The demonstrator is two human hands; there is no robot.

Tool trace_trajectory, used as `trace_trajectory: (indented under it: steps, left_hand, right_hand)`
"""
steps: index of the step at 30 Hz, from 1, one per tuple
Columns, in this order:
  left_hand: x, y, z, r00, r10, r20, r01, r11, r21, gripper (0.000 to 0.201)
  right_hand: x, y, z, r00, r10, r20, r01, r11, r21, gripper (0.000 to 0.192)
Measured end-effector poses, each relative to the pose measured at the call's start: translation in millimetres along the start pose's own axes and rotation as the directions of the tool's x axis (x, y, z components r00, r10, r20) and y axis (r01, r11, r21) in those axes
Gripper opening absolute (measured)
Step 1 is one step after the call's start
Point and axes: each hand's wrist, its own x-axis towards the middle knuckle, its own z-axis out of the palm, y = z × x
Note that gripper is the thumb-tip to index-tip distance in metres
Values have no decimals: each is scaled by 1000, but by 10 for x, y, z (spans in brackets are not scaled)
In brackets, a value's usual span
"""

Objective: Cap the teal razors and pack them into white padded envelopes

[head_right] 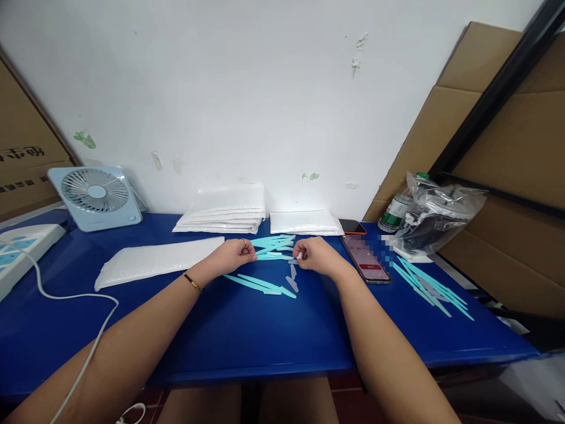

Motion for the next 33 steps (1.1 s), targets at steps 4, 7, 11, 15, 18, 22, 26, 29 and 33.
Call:
trace_trajectory:
  steps: [4,7,11,15,18,22,26,29,33]
  left_hand:
    - [15,-28,7,1000,5,-3,-5,999,-33,23]
    - [6,-20,6,1000,15,10,-14,999,-53,24]
    - [-9,2,-2,999,13,33,-11,998,-60,25]
    - [-3,-9,-4,1000,17,25,-16,999,-42,24]
    - [12,-28,1,999,19,27,-18,999,-46,23]
    - [16,-28,-1,999,21,50,-17,996,-88,26]
    - [-9,18,-37,998,23,55,-16,991,-132,29]
    - [-20,55,-58,998,26,65,-15,986,-167,30]
    - [1,70,-20,997,52,50,-41,978,-202,31]
  right_hand:
    - [-25,2,-46,997,-40,64,41,999,-9,23]
    - [-31,23,-67,996,-26,88,27,1000,-10,28]
    - [-3,83,-17,996,-30,90,31,999,-8,15]
    - [19,107,36,996,12,84,-16,999,49,13]
    - [17,66,39,999,21,-36,-16,992,121,12]
    - [8,-14,35,993,34,-116,6,945,327,18]
    - [13,-64,53,994,59,-96,-9,890,456,25]
    - [18,-101,83,995,48,-89,3,867,498,29]
    - [36,-152,151,998,11,-59,22,849,527,34]
